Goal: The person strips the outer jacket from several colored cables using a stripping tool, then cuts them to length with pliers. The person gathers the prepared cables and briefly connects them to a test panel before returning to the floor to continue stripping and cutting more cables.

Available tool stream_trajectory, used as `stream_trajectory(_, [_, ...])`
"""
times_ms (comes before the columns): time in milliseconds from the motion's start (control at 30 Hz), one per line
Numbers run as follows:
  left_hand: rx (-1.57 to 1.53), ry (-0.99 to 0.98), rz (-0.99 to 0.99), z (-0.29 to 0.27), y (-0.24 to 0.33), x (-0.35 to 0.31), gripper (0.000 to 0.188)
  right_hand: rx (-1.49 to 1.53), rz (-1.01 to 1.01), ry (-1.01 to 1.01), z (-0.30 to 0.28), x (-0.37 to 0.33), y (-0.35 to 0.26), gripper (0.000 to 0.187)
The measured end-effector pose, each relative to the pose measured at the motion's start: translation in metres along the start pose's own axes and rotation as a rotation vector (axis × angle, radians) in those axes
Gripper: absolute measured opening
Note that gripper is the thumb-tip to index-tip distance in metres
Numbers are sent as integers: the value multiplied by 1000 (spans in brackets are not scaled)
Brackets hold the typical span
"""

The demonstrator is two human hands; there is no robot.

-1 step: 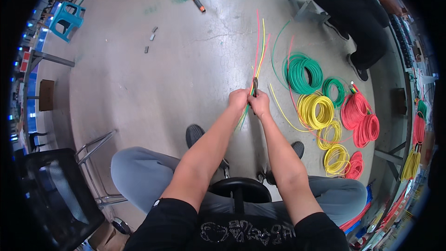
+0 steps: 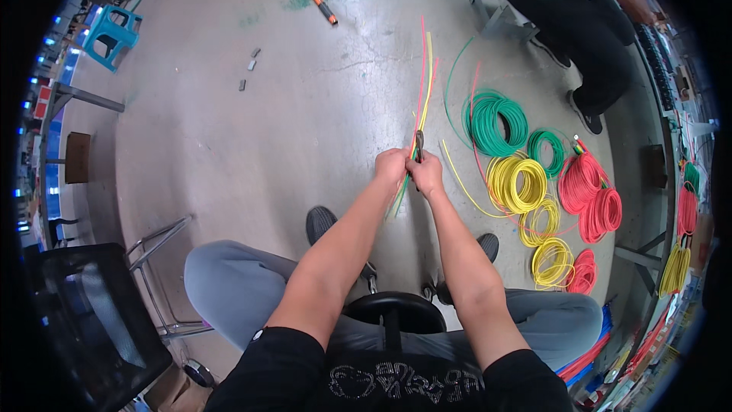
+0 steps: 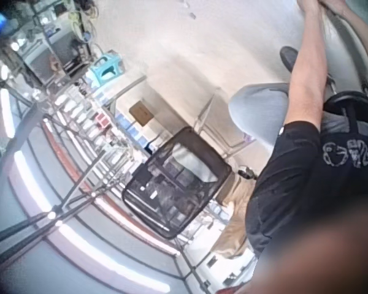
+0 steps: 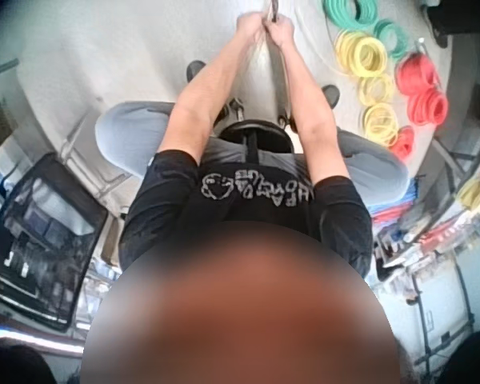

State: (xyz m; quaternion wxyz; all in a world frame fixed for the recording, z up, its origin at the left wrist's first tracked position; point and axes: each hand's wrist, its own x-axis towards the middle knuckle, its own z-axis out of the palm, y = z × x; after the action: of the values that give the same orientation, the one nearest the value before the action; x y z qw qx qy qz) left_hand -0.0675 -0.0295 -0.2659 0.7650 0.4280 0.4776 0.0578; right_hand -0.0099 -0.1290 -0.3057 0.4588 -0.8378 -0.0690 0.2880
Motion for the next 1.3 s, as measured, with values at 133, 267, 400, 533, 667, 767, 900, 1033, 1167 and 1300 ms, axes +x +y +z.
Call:
stream_trajectory(133, [169, -60, 94, -18, 25, -8, 30, 130, -122, -149, -19, -44, -44, 15])
stream_trajectory(267, [-102, -440, 127, -2, 105, -51, 51, 112, -244, -183, -41, -83, -61, 18])
stream_trajectory(400, [80, -646, 211, 8, 153, -97, 36, 91, -387, -146, -46, -111, -87, 19])
stream_trajectory(533, [192, -542, 454, 22, 152, -141, 35, 90, -518, 34, -51, -129, -93, 21])
stream_trajectory(667, [244, -355, 758, 10, 115, -141, 35, 90, -594, 212, -56, -141, -71, 26])
stream_trajectory(767, [340, -272, 769, -2, 69, -114, 36, 180, -517, 308, -67, -132, -15, 30])
stream_trajectory(900, [419, -233, 658, -28, 30, -91, 42, 256, -334, 284, -84, -142, 6, 30])
stream_trajectory(1033, [463, -217, 676, -50, 22, -72, 45, 374, -223, 200, -80, -154, -21, 31])
stream_trajectory(1167, [464, -199, 672, -13, 36, -104, 44, 446, -273, 170, -93, -154, -22, 37])
stream_trajectory(1300, [517, -170, 664, -12, 45, -116, 42, 504, -382, 42, -94, -164, -71, 52])
